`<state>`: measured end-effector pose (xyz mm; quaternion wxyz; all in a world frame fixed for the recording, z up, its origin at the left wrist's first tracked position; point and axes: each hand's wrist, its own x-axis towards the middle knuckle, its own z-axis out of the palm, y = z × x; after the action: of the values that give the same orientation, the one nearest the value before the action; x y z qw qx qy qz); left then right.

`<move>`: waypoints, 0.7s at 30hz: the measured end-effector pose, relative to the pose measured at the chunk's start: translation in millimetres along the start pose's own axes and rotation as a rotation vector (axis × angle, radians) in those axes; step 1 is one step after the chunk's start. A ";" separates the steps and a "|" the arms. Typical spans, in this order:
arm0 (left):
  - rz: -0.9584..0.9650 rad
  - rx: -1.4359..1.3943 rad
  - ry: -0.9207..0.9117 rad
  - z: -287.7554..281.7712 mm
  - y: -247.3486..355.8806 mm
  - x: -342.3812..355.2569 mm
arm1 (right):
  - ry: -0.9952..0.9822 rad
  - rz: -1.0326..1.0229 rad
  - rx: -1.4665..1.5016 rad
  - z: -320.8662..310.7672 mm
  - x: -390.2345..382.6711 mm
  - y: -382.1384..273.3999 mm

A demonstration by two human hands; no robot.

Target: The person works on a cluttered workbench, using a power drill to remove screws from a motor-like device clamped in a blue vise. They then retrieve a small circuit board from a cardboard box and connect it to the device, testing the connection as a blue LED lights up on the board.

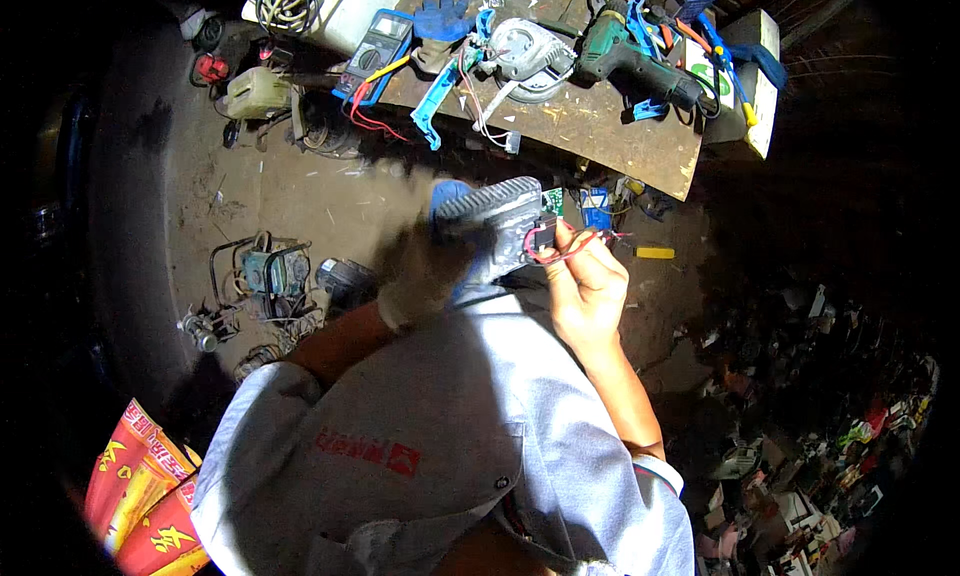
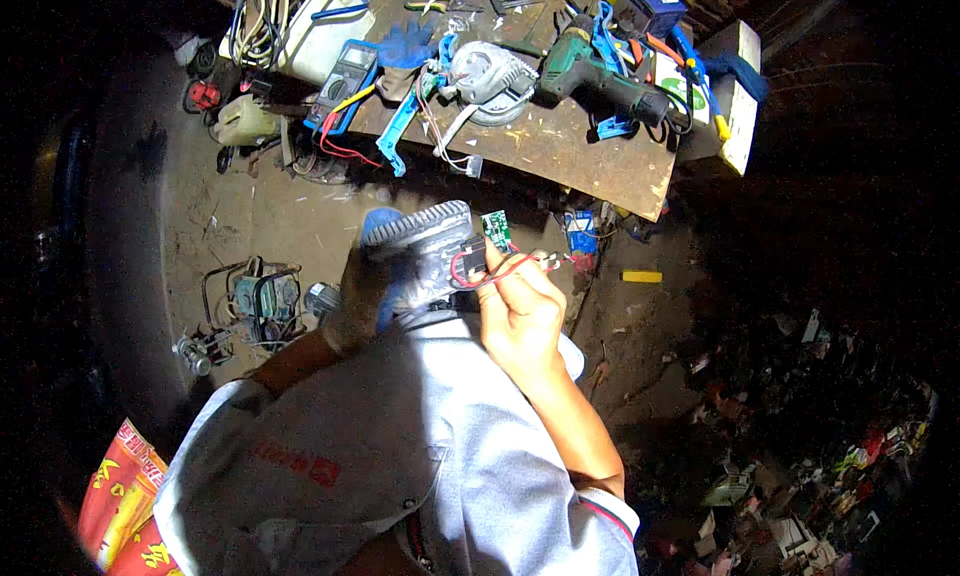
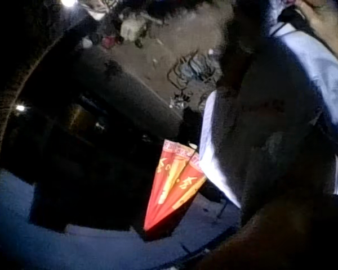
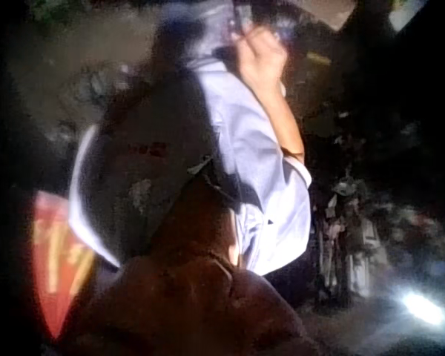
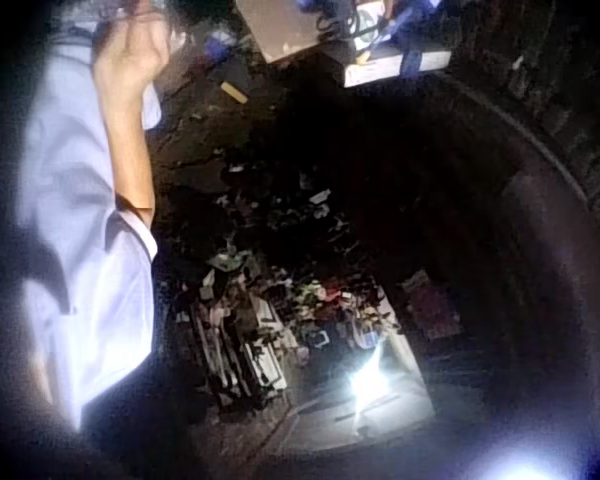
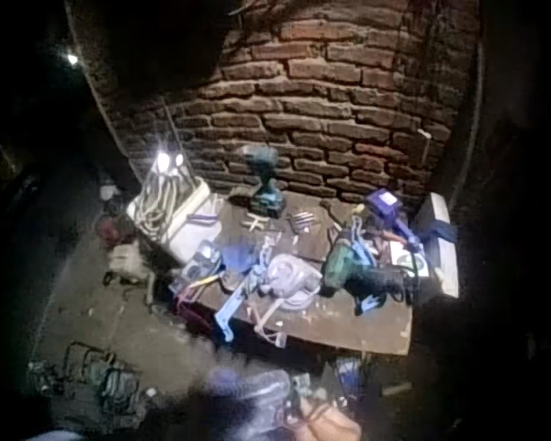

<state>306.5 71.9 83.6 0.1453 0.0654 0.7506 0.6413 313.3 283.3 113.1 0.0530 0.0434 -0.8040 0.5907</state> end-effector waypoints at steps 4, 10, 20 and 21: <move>0.084 0.262 -0.290 4.8 -28.2 -5.8 | -0.035 0.014 0.030 -15.0 15.0 3.8; -0.224 -1.168 -0.276 30.0 38.1 25.2 | -0.080 0.031 0.045 -25.0 8.6 12.8; -0.010 -0.104 -0.527 -3.6 46.3 51.7 | -0.297 0.027 0.066 -32.8 14.9 17.3; -0.066 -0.049 -0.520 -3.8 50.9 54.8 | -0.276 0.012 0.078 -33.0 15.5 17.7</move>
<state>248.9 92.5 126.7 0.3559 0.2001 0.6740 0.6156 296.7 319.9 108.2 -0.0632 0.1216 -0.7804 0.6101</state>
